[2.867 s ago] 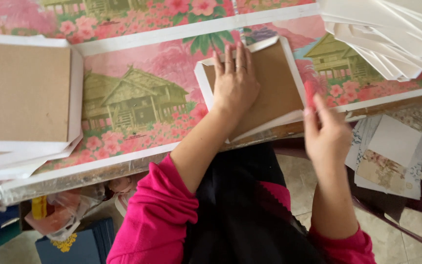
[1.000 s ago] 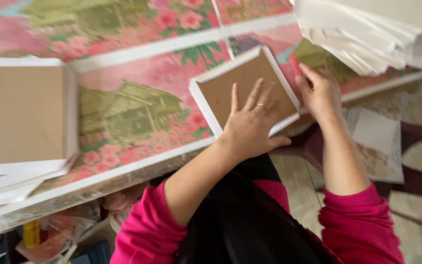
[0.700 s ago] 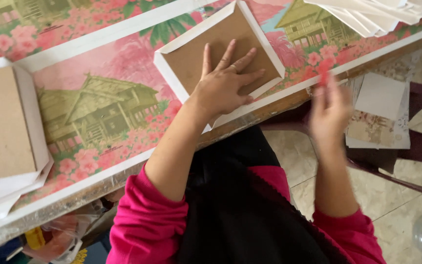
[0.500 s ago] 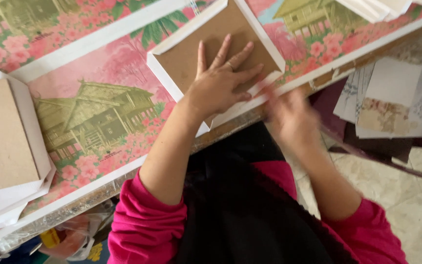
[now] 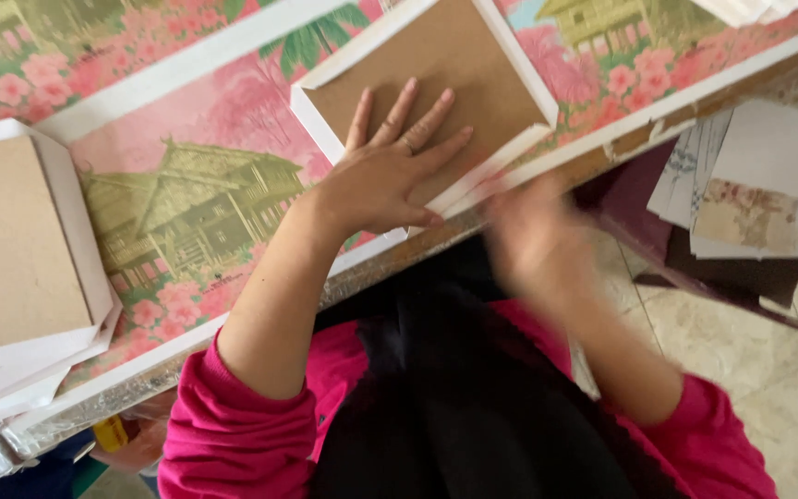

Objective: The person places a rectangular piece of brown paper onto a white board and uses a red glue stick to apply adhesive along the edges. They press the paper down to secure it and repeat the process with multiple boards.

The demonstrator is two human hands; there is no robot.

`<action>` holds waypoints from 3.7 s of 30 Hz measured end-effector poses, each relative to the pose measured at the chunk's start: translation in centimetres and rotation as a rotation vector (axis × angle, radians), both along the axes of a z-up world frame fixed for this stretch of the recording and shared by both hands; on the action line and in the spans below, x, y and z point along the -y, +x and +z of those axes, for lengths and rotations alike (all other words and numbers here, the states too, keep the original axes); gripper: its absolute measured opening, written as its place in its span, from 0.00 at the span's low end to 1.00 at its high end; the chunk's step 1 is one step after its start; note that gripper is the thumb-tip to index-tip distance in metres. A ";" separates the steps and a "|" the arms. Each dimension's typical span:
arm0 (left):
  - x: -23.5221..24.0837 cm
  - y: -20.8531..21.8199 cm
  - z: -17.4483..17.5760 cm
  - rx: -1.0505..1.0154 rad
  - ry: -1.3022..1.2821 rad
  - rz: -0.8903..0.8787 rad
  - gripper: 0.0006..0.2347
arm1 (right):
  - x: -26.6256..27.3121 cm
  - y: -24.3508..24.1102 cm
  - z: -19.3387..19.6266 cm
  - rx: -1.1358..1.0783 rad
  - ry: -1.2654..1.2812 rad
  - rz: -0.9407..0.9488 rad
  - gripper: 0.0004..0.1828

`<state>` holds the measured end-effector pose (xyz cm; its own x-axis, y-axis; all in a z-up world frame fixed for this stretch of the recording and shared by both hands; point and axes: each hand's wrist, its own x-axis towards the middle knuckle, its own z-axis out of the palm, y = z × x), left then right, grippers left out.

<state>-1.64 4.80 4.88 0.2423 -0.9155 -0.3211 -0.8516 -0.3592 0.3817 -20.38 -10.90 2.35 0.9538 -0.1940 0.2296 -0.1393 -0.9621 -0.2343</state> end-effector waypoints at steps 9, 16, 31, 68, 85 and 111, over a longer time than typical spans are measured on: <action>0.8 1.8 -1.2 -0.110 -0.054 0.055 0.20 | -2.6 0.3 -0.9 0.083 -0.246 -0.011 0.22; -3.0 2.9 -5.0 0.519 -0.331 0.587 0.30 | -6.0 0.4 0.1 0.146 0.194 0.321 0.18; -7.8 -1.6 -5.6 -0.144 -1.085 0.920 0.29 | -9.0 10.3 2.5 0.145 -0.090 0.254 0.16; -10.2 -9.5 -4.1 -0.897 -1.460 1.307 0.10 | -0.9 -1.9 0.4 0.340 1.328 0.167 0.20; -14.4 -11.1 8.2 -0.138 -1.278 0.849 0.08 | 3.8 0.2 11.9 0.438 0.654 0.194 0.05; -25.6 -6.9 -2.2 0.962 -0.231 1.069 0.21 | 3.3 3.6 -1.1 0.201 0.999 -0.189 0.06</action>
